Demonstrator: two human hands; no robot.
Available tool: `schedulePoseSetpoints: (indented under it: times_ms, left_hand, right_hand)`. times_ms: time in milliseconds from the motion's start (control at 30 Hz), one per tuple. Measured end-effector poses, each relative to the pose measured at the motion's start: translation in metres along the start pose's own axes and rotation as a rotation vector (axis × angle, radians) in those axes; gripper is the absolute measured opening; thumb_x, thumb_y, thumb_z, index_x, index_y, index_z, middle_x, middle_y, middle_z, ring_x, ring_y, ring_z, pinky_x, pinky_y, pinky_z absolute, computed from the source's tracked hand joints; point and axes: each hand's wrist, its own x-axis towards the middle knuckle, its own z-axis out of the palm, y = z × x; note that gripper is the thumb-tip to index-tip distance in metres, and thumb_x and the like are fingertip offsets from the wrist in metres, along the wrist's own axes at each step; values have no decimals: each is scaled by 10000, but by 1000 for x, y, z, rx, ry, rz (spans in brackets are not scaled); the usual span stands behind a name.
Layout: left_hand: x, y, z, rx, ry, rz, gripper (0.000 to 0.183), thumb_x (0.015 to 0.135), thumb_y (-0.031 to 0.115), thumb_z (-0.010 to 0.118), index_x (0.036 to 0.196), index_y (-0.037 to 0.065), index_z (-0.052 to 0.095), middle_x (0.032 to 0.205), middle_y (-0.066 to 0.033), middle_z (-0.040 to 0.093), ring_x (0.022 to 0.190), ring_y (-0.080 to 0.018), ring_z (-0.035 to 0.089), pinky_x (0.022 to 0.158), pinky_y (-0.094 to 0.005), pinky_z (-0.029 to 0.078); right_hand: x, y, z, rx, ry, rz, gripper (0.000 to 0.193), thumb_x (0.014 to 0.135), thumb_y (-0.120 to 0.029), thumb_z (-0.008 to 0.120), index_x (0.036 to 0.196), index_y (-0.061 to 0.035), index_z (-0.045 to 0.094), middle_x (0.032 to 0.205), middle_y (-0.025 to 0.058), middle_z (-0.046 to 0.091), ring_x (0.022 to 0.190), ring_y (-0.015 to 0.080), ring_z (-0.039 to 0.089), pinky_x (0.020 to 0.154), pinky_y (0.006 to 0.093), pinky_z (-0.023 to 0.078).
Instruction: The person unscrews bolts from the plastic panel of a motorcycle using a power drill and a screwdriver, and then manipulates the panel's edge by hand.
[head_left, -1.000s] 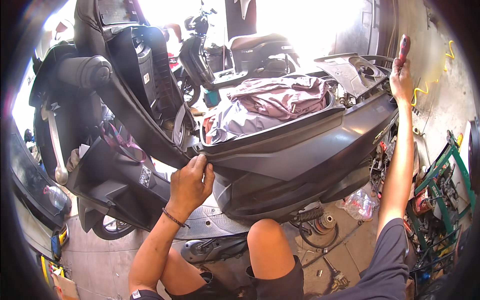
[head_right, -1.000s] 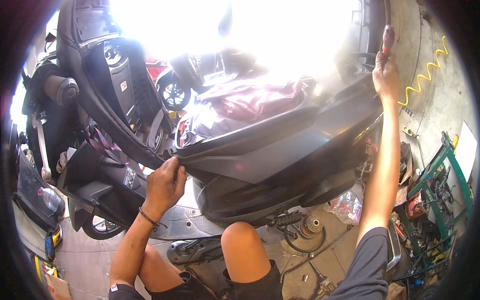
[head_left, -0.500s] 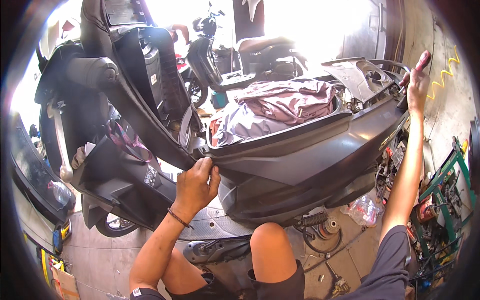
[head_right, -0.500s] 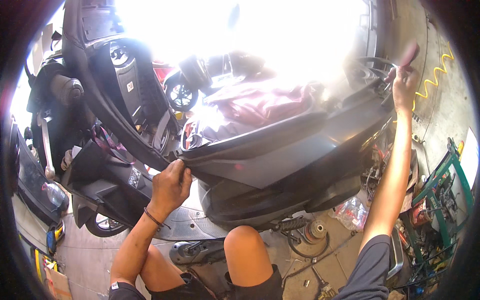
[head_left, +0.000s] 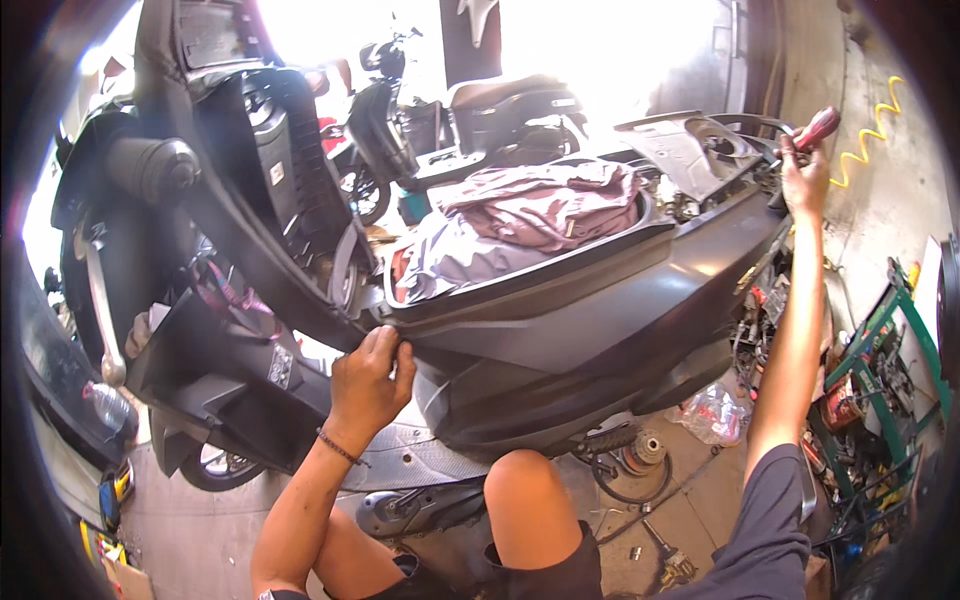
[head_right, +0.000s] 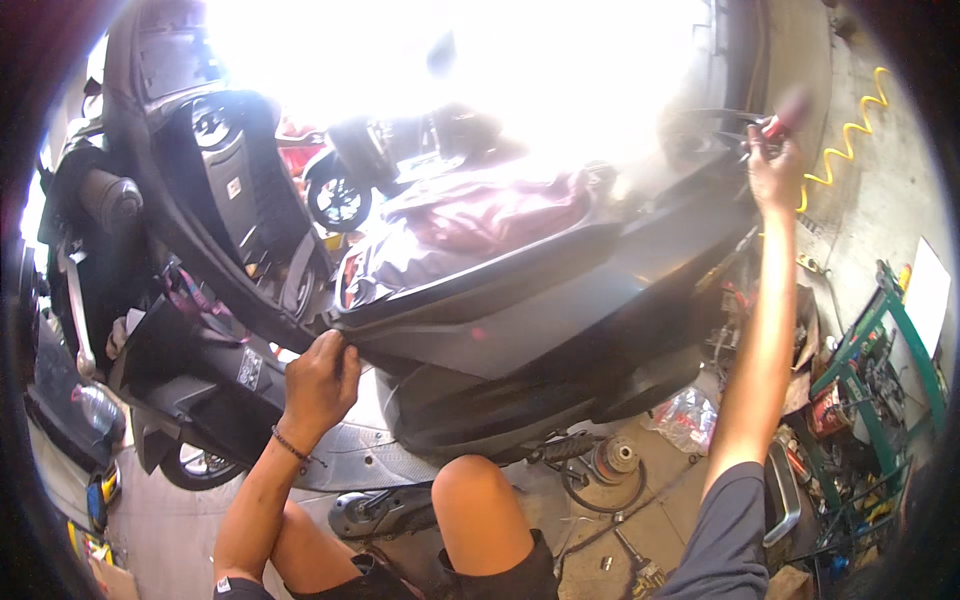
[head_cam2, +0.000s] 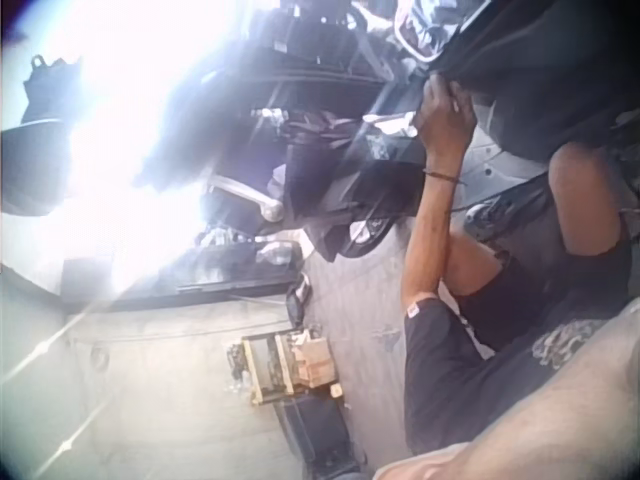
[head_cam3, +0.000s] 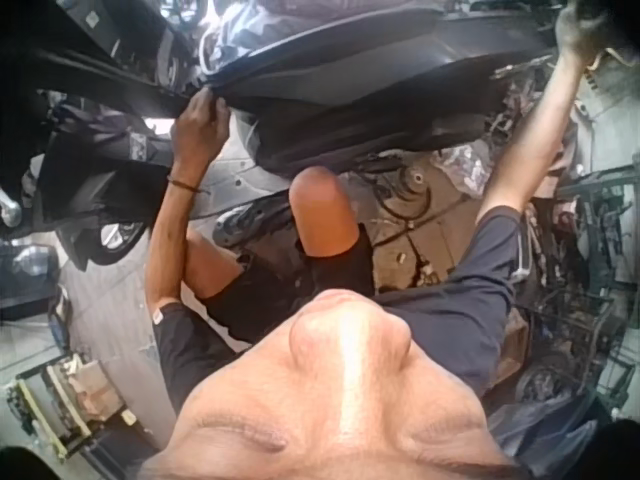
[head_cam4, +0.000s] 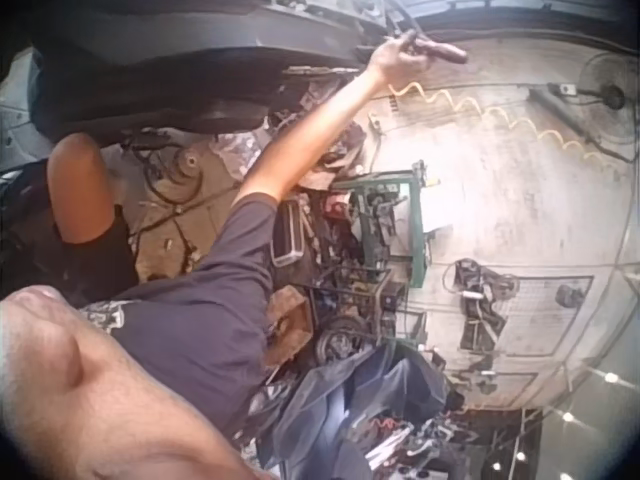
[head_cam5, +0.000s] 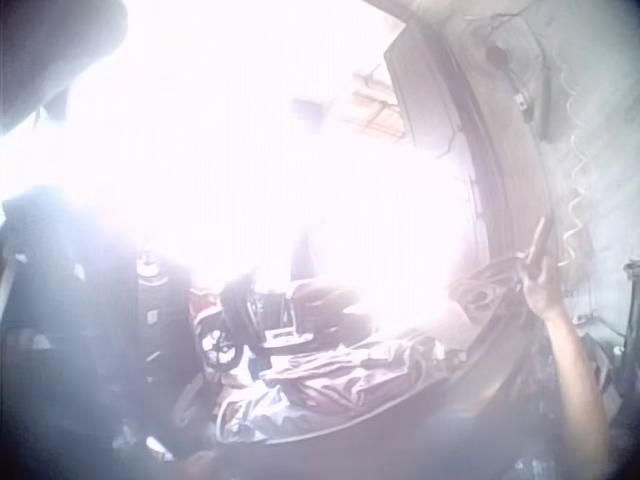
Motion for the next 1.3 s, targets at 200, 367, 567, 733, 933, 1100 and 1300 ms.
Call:
schedulePoseSetpoints:
  times_ms: [200,367,567,733,933,1100,1300]
  left_hand:
    - [-1,0,-4,-2,-18,0,133,970,164,635,988,38,595,851,-139,663,663,-372,672,565,-464,534]
    - [-2,0,-1,10,-12,12,130,974,163,631,997,40,598,856,-137,666,661,-367,675,559,-458,534]
    - [-8,-8,-3,44,47,13,140,969,183,644,1014,55,609,876,-128,675,640,-362,682,545,-457,545]
    - [-9,-6,1,40,24,-21,142,946,171,673,1000,64,596,884,-129,661,672,-358,686,550,-447,555]
    - [-12,-4,8,67,38,19,202,978,249,641,1005,71,548,841,-109,611,562,-323,653,480,-437,542]
    - [-28,-16,12,89,21,20,224,941,264,676,1027,78,587,878,-88,633,653,-306,685,560,-430,566]
    - [-32,-16,10,72,-84,26,290,932,272,685,1083,39,603,932,-102,652,762,-307,728,628,-421,586]
  right_hand:
    - [10,23,-4,-255,198,-10,266,1103,-253,570,1238,-31,626,877,57,740,725,134,743,621,262,548]
    - [-10,-40,9,-85,106,-256,306,1066,-231,611,1362,-167,659,1099,75,777,1000,263,756,834,364,562]
    - [28,-42,-19,-480,-409,-355,271,720,-72,799,965,-75,684,756,121,679,721,275,681,673,400,532]
    - [36,-35,-15,-731,-670,35,354,688,-201,883,883,-19,651,774,167,703,694,272,686,680,433,550]
    - [86,51,-4,-839,-862,-29,502,600,-135,834,991,-9,546,858,186,619,792,277,617,732,424,544]
    - [97,97,15,-685,-950,43,479,610,-146,843,964,-10,550,863,191,627,796,272,631,739,421,544]
    - [104,111,6,-891,-865,-57,366,666,-164,846,912,-16,619,848,195,699,811,320,696,758,447,552]
